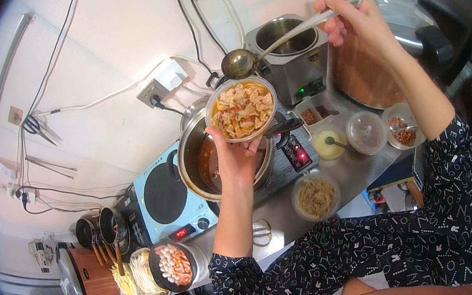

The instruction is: The person assembles noodle bowls by placing noodles into clear plastic containers, then ladling broth and toppings from pots on an induction cooktop. They add condiments from small containers and seal each bowl with a lid before moving to the next.

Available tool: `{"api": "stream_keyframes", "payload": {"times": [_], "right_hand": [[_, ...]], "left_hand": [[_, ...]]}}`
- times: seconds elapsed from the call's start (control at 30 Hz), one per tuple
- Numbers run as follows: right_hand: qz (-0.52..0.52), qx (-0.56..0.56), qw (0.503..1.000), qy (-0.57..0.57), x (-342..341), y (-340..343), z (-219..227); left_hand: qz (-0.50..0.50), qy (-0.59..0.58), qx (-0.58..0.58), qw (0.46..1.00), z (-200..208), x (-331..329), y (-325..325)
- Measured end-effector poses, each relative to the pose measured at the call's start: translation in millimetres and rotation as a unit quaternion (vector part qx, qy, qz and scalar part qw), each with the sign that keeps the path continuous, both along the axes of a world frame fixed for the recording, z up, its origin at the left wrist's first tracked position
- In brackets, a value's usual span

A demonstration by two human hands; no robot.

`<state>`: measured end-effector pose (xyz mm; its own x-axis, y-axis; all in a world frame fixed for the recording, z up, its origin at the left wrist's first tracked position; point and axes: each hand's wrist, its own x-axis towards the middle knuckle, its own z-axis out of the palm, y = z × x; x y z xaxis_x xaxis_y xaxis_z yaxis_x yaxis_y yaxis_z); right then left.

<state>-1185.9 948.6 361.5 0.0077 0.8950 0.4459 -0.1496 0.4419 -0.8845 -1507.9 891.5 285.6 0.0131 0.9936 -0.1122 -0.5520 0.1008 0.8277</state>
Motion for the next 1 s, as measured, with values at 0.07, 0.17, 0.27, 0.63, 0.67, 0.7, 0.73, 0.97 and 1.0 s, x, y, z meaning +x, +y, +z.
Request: {"api": "stream_keyframes", "payload": {"times": [0.07, 0.17, 0.27, 0.63, 0.67, 0.7, 0.73, 0.97, 1.0], "right_hand": [[0.022, 0.012, 1.000, -0.011, -9.1, -11.7, 0.3], [0.044, 0.003, 0.999, -0.021, -23.5, -24.3, 0.6], [0.051, 0.017, 0.998, -0.031, -31.8, -35.0, 1.1], [0.053, 0.049, 0.997, -0.026, -42.2, -43.9, -3.6], [0.059, 0.050, 0.997, -0.021, -40.9, -42.1, -3.8], [0.060, 0.052, 0.997, -0.016, -40.3, -40.9, -4.0], [0.043, 0.041, 0.998, -0.013, -40.5, -39.9, -4.9], [0.066, 0.113, 0.990, -0.055, -47.1, -51.2, -15.8], [0.044, 0.128, 0.988, -0.073, -45.7, -52.0, -16.7]], "left_hand": [[-0.002, -0.005, -0.004, 1.000, -2.5, -2.3, 0.6], [0.020, -0.008, -0.009, 1.000, -4.9, -4.6, -0.4], [0.027, -0.002, -0.011, 1.000, -5.7, -5.7, -2.9], [0.019, -0.008, -0.005, 1.000, -7.4, -16.5, -2.7], [0.018, -0.011, -0.006, 1.000, -7.7, -17.1, -2.4], [0.017, -0.015, -0.008, 1.000, -7.8, -17.4, -2.2], [0.019, -0.013, -0.010, 1.000, -8.5, -18.1, -1.8], [0.016, -0.012, -0.023, 1.000, -10.2, -18.1, 3.2], [0.017, -0.011, -0.026, 0.999, -10.3, -17.5, 3.9]]}}
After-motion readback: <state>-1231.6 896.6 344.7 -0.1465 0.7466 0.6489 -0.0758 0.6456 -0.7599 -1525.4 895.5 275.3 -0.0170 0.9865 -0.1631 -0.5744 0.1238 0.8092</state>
